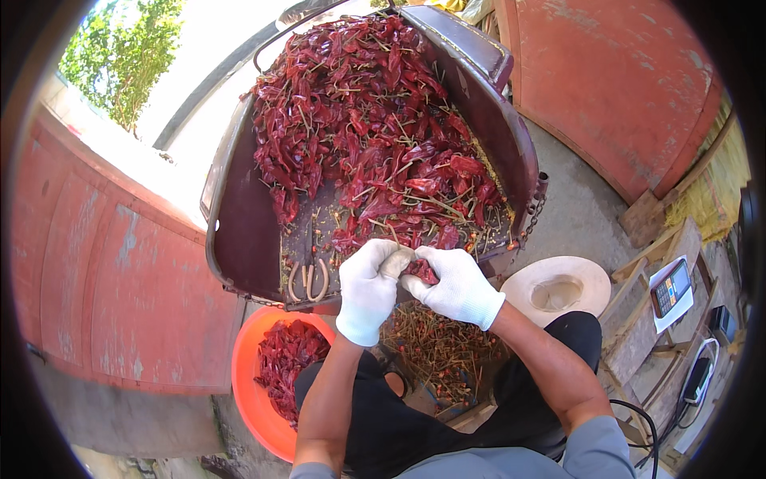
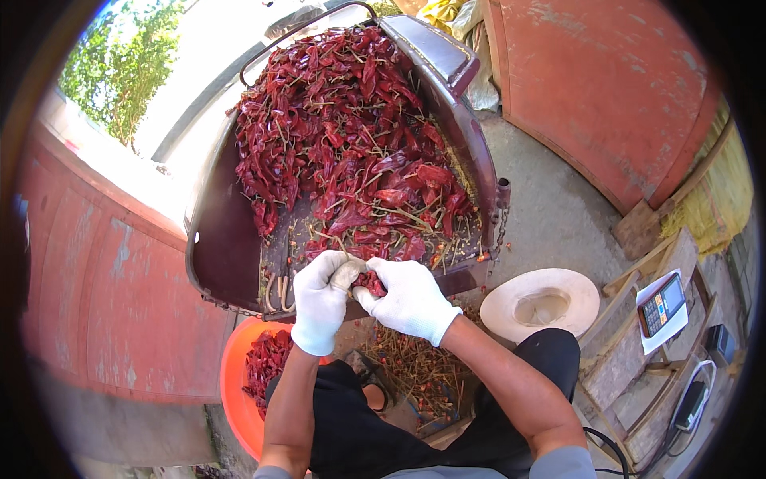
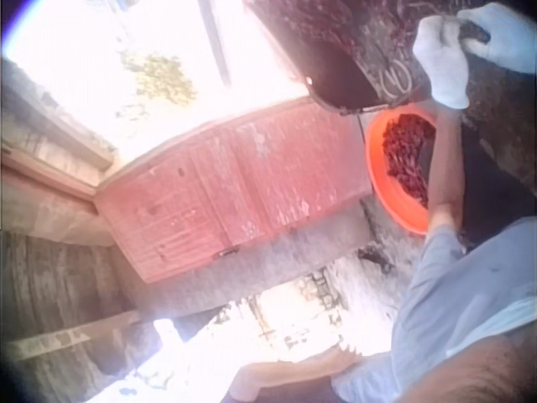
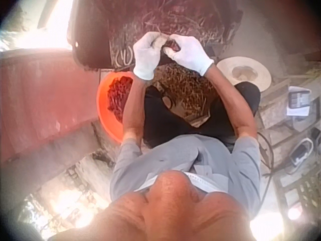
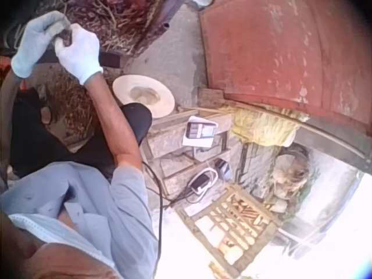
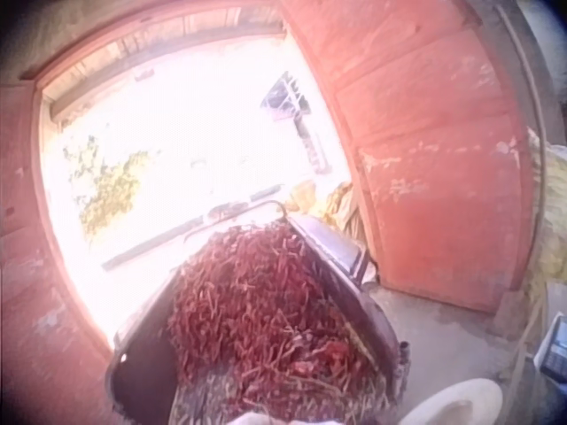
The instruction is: The person deseeded dried red peppers by opening them with a knife and by hand, removing the seeds, and placing the empty pepper skins into an orange bowl.
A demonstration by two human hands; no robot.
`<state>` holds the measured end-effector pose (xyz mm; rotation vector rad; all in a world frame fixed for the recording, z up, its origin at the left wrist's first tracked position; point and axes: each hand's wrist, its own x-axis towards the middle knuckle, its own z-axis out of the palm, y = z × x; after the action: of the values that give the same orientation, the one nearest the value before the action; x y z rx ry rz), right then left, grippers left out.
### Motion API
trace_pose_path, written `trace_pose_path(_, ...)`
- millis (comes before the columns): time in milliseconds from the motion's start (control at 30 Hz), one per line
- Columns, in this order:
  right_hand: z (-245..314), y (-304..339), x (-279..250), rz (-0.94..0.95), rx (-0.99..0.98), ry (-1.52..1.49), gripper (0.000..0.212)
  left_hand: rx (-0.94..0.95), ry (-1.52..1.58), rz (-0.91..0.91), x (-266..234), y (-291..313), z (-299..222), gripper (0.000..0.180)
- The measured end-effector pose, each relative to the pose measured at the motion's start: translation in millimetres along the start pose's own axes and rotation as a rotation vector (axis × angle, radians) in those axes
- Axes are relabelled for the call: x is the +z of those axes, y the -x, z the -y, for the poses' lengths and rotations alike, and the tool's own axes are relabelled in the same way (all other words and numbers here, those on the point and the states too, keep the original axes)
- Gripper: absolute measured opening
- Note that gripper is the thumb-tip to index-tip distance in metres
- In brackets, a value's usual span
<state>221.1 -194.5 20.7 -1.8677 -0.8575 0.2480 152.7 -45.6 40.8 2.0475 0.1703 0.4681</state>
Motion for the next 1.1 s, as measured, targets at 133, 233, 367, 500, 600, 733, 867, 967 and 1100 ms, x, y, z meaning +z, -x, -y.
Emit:
trace_pose_path(133,-2,3,2,-0.097,-0.096,-0.063,0.034,-0.283,0.318,0.007,0,0,-12,0.015)
trace_pose_path(233,5,3,1,-0.08,-0.082,-0.076,0.026,-0.327,0.474,-0.013,-2,0,-4,0.016)
trace_pose_path(367,3,3,6,-0.247,-0.301,-0.029,0.021,-0.353,0.66,-0.012,-1,0,2,0.02)
trace_pose_path(500,3,5,4,-0.271,-0.338,0.023,0.02,-0.358,0.773,-0.015,-2,1,4,0.02)
trace_pose_path(600,-3,3,7,-0.223,-0.238,-0.164,0.023,-0.225,0.685,-0.014,-2,2,1,0.019)
trace_pose_path(733,7,4,-4,0.09,0.176,-0.755,0.021,-0.068,0.522,-0.008,-11,1,-6,0.019)
trace_pose_path(867,14,5,-10,0.254,0.354,-0.936,0.021,-0.046,0.514,0.002,-11,0,-1,0.018)
trace_pose_path(967,3,4,2,0.039,-0.015,-0.377,0.02,-0.153,0.456,0.024,-12,1,-3,0.016)
trace_pose_path(1100,-3,4,4,-0.085,-0.287,0.203,0.021,-0.091,0.153,0.094,-10,1,0,0.011)
